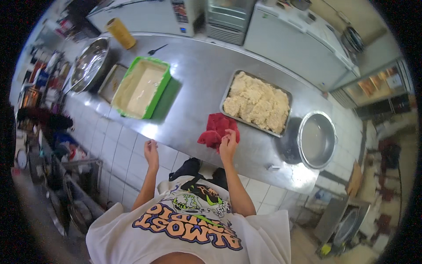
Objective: The person breads pieces of meat by coating them in a wet mixture, dipping them into a tray of breadcrumbs, and placing the coated pieces into another tray. Afterward, they discard used plastic gloves and bags into a bin, wipe down the stainless steel prep surface with a red cloth, and store the trays of breaded meat in a reach-in refrigerator.
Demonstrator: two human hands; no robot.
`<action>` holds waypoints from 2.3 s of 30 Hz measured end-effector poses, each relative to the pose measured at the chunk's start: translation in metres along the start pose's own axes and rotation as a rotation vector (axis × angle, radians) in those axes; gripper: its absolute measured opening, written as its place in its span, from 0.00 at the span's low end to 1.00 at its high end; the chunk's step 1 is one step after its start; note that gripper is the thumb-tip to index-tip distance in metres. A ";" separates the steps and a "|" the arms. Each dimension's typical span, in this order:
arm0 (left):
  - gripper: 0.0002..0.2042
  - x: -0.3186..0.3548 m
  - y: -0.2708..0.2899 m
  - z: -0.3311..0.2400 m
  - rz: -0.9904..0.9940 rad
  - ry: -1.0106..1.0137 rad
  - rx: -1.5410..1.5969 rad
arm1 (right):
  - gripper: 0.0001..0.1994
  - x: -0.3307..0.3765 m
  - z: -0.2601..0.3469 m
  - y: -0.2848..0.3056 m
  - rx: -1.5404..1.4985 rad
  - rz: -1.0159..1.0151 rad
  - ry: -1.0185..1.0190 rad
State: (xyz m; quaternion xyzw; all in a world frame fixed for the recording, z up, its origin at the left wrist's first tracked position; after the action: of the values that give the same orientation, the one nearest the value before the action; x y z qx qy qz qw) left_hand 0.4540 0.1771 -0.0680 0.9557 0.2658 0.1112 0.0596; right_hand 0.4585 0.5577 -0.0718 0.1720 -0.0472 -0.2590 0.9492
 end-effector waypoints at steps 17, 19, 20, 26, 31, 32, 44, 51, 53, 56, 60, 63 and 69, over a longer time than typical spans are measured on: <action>0.11 0.108 -0.207 -0.103 1.289 -0.017 0.193 | 0.15 0.439 -0.185 0.227 -0.153 -0.817 -1.048; 0.10 0.143 -0.213 -0.097 1.447 0.050 0.174 | 0.17 0.527 -0.229 0.235 -0.197 -0.869 -1.197; 0.10 0.165 -0.213 -0.087 1.586 0.134 0.147 | 0.16 0.555 -0.236 0.239 -0.196 -0.868 -1.279; 0.18 0.245 -0.140 0.128 1.448 0.335 -0.439 | 0.16 0.739 -0.264 0.308 -0.133 -0.757 -1.568; 0.21 0.303 -0.085 0.288 1.172 0.793 -0.768 | 0.16 0.757 -0.314 0.281 -0.102 -0.311 -1.545; 0.20 0.332 -0.085 0.279 1.248 0.604 -0.960 | 0.16 0.749 -0.327 0.288 -0.022 -0.201 -1.498; 0.17 0.584 -0.337 0.221 1.764 -0.119 -1.417 | 0.13 0.558 -0.447 0.657 -0.260 -0.806 -1.082; 0.16 0.742 -0.481 0.190 2.019 -0.389 -1.386 | 0.13 0.637 -0.427 0.751 -0.164 -0.803 -1.411; 0.16 0.787 -0.523 0.166 2.049 -0.479 -1.331 | 0.13 0.623 -0.435 0.769 -0.171 -0.706 -1.469; 0.16 0.842 -0.575 0.131 2.048 -0.555 -1.268 | 0.13 0.579 -0.462 0.815 -0.126 -0.489 -1.529; 0.16 0.874 -0.620 0.112 1.922 -0.505 -1.287 | 0.12 0.497 -0.514 0.892 -0.031 -0.220 -1.437; 0.15 0.866 -0.631 0.140 1.661 -0.197 -1.317 | 0.12 0.393 -0.554 0.965 0.044 -0.024 -1.321; 0.14 0.848 -0.647 0.174 1.200 0.210 -1.285 | 0.12 0.164 -0.610 1.065 0.022 0.097 -1.149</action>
State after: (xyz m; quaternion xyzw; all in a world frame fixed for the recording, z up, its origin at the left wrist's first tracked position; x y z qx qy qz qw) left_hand 0.8832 1.1610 -0.1951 0.7008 -0.3902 0.3388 0.4917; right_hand 1.2154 1.5176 -0.2691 0.0115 -0.5657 -0.2664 0.7803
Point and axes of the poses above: each hand's wrist, its own x-axis away from the middle knuckle, its own y-axis out of the back of the hand, z = x × y, the point moved 5 cm from there along -x, towards the middle knuckle, and after that the axes turned 11 degrees about x, right-handed, at the moved point
